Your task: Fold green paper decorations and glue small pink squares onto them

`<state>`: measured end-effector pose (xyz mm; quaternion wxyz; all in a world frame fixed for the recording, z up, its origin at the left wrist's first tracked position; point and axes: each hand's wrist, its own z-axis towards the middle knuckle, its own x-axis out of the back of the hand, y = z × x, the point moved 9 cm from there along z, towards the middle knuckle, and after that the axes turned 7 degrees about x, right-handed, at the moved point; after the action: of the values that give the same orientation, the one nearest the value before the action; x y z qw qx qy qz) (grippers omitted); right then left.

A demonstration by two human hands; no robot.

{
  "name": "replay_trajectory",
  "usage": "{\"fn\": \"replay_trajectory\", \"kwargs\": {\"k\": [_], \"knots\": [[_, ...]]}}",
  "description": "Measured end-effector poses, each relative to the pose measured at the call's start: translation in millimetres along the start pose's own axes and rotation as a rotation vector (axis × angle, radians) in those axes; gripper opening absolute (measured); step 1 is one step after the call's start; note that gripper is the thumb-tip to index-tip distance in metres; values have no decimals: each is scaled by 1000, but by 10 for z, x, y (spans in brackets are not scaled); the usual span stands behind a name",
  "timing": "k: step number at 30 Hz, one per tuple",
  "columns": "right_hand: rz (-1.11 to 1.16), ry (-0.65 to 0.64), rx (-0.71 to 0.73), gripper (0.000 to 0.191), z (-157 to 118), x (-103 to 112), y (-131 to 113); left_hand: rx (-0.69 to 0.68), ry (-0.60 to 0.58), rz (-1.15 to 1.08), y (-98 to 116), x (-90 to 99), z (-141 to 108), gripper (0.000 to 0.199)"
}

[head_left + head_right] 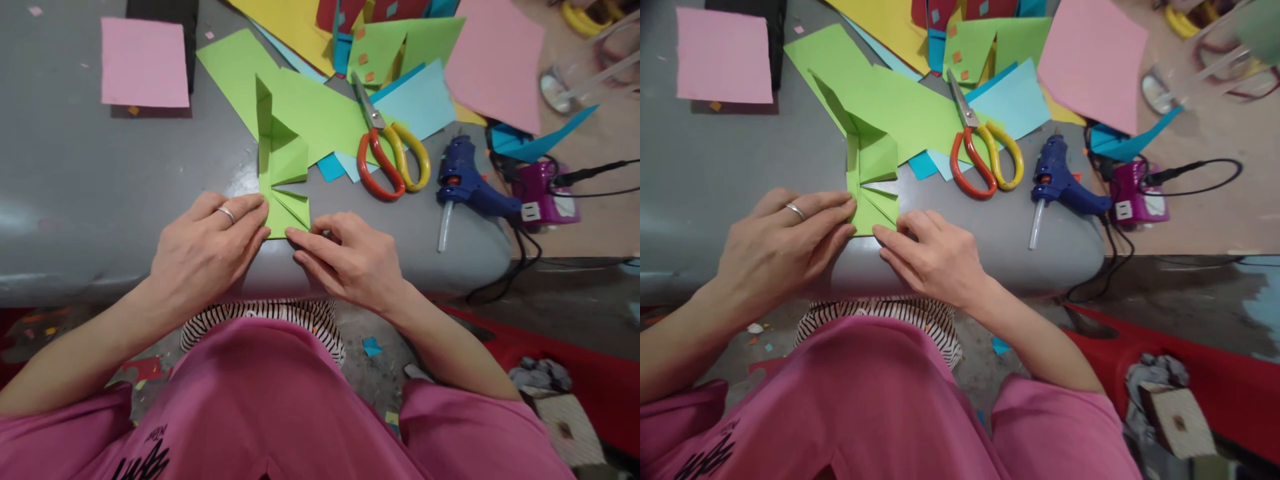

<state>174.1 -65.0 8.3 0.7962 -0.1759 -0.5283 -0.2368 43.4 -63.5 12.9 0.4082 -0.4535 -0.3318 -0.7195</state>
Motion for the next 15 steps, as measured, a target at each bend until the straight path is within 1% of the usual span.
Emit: {"fn": "replay_trajectory", "kwargs": {"k": [3, 6, 9, 11, 15], "knots": [[-17, -9, 12, 30, 3, -7, -10, 45, -69, -18, -15, -19, 29, 30], [-52, 9, 42, 28, 12, 14, -49, 104, -171, -36, -44, -52, 65, 34], [-99, 19, 73, 26, 13, 26, -93, 129, -239, -54, -86, -79, 91, 35], [-118, 12, 82, 25, 11, 19, -110, 128, -256, -63, -121, -101, 101, 34], [-84, 4, 42, 28, 35, 7, -94, 97, -236, -154, -165, -130, 125, 31]]}}
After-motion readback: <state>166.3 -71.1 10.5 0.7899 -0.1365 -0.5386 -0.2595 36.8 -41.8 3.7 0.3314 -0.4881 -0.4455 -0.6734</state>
